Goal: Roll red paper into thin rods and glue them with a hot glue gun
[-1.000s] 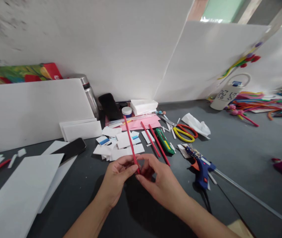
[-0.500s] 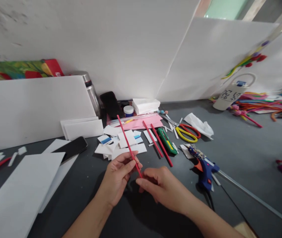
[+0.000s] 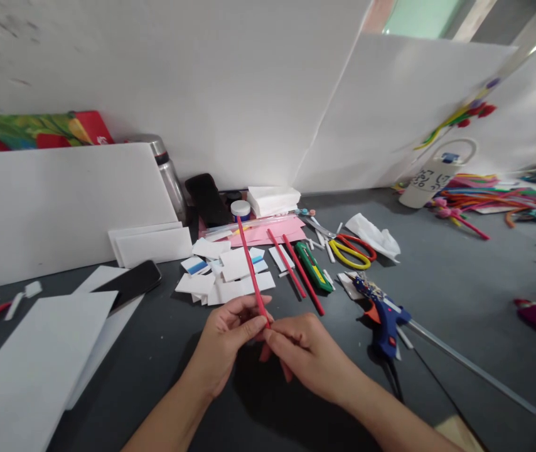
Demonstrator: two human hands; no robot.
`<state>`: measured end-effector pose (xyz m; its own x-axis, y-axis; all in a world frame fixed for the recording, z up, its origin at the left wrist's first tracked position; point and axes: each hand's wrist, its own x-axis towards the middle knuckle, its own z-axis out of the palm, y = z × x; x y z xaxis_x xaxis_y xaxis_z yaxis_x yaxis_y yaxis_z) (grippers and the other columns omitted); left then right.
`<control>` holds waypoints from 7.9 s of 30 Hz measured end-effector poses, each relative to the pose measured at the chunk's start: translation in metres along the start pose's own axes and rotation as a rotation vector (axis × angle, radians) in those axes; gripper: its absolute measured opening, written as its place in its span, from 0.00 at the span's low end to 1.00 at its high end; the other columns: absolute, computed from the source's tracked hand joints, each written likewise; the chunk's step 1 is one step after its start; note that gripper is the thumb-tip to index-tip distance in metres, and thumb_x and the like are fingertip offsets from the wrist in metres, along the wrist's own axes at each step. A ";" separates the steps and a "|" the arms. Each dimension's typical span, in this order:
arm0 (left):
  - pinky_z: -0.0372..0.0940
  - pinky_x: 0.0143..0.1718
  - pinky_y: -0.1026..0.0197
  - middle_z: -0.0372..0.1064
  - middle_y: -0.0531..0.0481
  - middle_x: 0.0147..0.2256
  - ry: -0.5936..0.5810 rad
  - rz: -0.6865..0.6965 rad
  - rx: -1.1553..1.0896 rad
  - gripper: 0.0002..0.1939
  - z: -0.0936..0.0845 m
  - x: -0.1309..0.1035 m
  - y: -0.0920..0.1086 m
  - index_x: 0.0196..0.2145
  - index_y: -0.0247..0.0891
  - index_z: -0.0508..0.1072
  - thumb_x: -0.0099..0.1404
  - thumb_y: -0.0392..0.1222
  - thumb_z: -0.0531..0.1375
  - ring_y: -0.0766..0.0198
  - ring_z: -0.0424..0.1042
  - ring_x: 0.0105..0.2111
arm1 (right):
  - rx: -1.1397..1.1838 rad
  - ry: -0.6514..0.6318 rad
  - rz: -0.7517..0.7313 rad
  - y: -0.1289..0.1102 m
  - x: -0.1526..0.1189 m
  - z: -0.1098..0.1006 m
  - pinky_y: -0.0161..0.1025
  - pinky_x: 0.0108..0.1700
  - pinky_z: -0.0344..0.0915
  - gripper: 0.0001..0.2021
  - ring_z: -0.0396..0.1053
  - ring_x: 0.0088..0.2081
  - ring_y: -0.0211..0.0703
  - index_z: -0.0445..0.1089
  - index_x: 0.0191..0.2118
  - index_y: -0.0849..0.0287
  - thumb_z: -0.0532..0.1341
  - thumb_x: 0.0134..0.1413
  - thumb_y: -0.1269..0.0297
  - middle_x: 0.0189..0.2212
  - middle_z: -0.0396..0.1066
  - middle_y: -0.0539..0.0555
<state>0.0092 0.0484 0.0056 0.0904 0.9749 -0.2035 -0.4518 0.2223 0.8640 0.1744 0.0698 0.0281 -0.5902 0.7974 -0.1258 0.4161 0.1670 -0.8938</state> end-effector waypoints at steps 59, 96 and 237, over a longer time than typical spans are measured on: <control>0.64 0.19 0.67 0.73 0.49 0.24 0.077 0.059 0.498 0.14 0.024 -0.013 -0.015 0.38 0.35 0.76 0.60 0.48 0.65 0.65 0.72 0.19 | 0.772 0.387 0.047 0.009 0.013 -0.023 0.32 0.24 0.67 0.12 0.68 0.19 0.35 0.73 0.29 0.61 0.70 0.51 0.57 0.18 0.72 0.49; 0.49 0.12 0.70 0.62 0.55 0.11 0.224 0.127 0.482 0.26 0.009 -0.008 -0.008 0.20 0.36 0.69 0.68 0.58 0.55 0.74 0.56 0.09 | 0.908 0.175 0.052 0.008 0.011 -0.023 0.28 0.20 0.66 0.11 0.66 0.19 0.30 0.77 0.36 0.62 0.71 0.51 0.60 0.23 0.70 0.48; 0.43 0.12 0.72 0.71 0.51 0.25 0.036 -0.097 0.152 0.19 0.003 -0.006 -0.003 0.33 0.34 0.73 0.65 0.55 0.60 0.77 0.56 0.13 | 1.018 0.163 0.100 0.010 0.023 -0.026 0.29 0.22 0.53 0.12 0.57 0.19 0.28 0.76 0.30 0.64 0.72 0.49 0.59 0.19 0.65 0.47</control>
<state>0.0127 0.0415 0.0057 0.0940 0.9483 -0.3032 -0.3030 0.3174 0.8986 0.1827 0.1049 0.0269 -0.4526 0.8622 -0.2275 -0.3688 -0.4133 -0.8325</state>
